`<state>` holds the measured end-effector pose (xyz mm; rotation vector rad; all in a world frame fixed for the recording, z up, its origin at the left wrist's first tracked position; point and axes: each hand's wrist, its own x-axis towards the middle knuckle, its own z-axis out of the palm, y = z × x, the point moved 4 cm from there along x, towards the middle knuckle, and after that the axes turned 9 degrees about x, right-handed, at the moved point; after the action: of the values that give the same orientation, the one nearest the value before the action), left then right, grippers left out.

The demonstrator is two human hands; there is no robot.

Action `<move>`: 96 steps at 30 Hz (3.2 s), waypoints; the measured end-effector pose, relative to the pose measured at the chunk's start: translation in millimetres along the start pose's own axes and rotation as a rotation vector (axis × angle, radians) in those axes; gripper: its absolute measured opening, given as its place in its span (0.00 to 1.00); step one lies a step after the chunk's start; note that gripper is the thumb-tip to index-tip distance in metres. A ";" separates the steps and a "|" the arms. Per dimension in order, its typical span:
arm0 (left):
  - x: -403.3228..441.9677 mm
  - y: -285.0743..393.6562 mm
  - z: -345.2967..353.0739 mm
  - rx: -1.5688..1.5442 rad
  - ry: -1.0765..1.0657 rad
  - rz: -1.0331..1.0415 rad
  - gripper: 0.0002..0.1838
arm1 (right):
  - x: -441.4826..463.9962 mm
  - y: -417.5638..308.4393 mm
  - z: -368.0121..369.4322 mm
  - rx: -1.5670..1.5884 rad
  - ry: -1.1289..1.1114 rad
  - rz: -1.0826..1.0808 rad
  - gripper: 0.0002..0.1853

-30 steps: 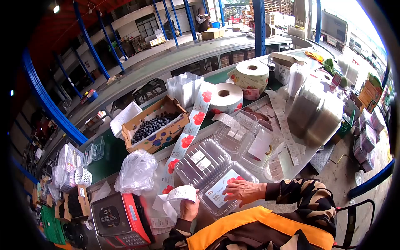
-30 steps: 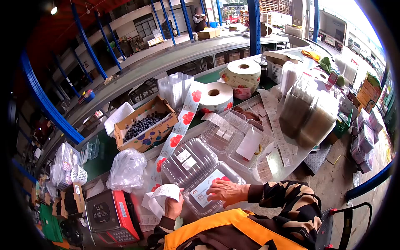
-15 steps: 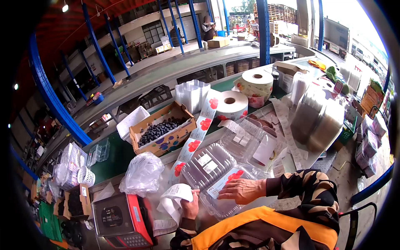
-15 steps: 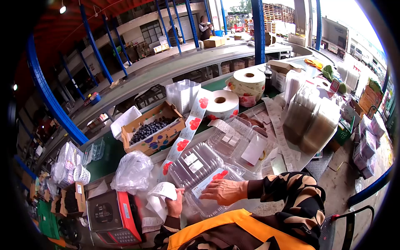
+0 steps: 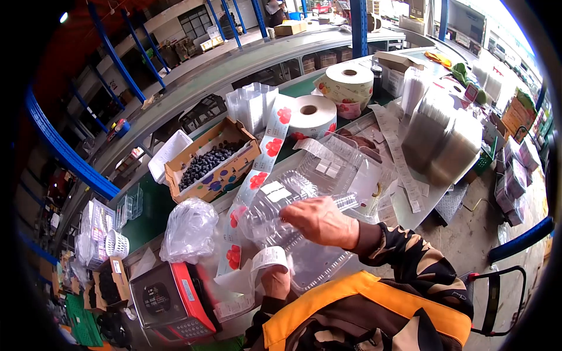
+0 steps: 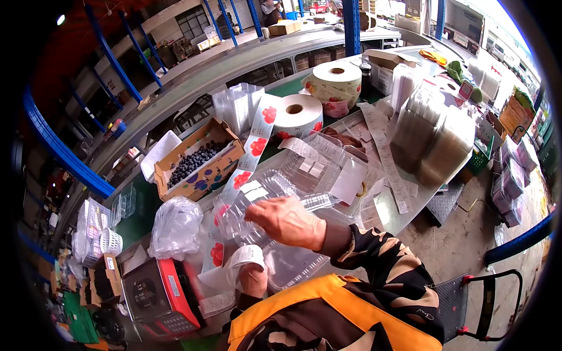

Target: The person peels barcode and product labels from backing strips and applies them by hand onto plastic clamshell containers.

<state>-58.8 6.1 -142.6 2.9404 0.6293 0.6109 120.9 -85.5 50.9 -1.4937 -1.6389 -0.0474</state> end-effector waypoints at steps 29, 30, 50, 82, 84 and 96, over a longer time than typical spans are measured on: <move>59.7 -30.1 -76.7 -1.867 -0.005 -0.492 0.29 | -18.8 45.7 102.0 1.299 -0.262 0.538 0.13; 54.7 -33.5 -76.8 -1.810 -0.024 -0.493 0.28 | -16.2 35.8 115.3 1.378 -0.327 0.523 0.14; -5.9 -45.0 -25.5 -1.779 0.112 -1.058 0.12 | -12.9 10.0 103.2 0.303 -0.209 -0.262 0.09; -15.6 -54.7 -8.7 -1.608 0.184 -0.787 0.32 | -22.8 41.7 178.5 0.643 -0.532 0.502 0.12; -18.9 -54.8 6.7 -1.613 0.252 -0.854 0.27 | -31.4 52.5 185.2 0.809 -0.538 0.573 0.12; -15.9 -37.1 -14.2 -1.622 0.252 -1.132 0.36 | -48.1 55.6 189.1 1.295 -0.451 0.784 0.13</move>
<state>-91.8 33.3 -141.0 0.8229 0.9538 0.7265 53.2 -1.6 -120.9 -0.9566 -0.8441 1.5488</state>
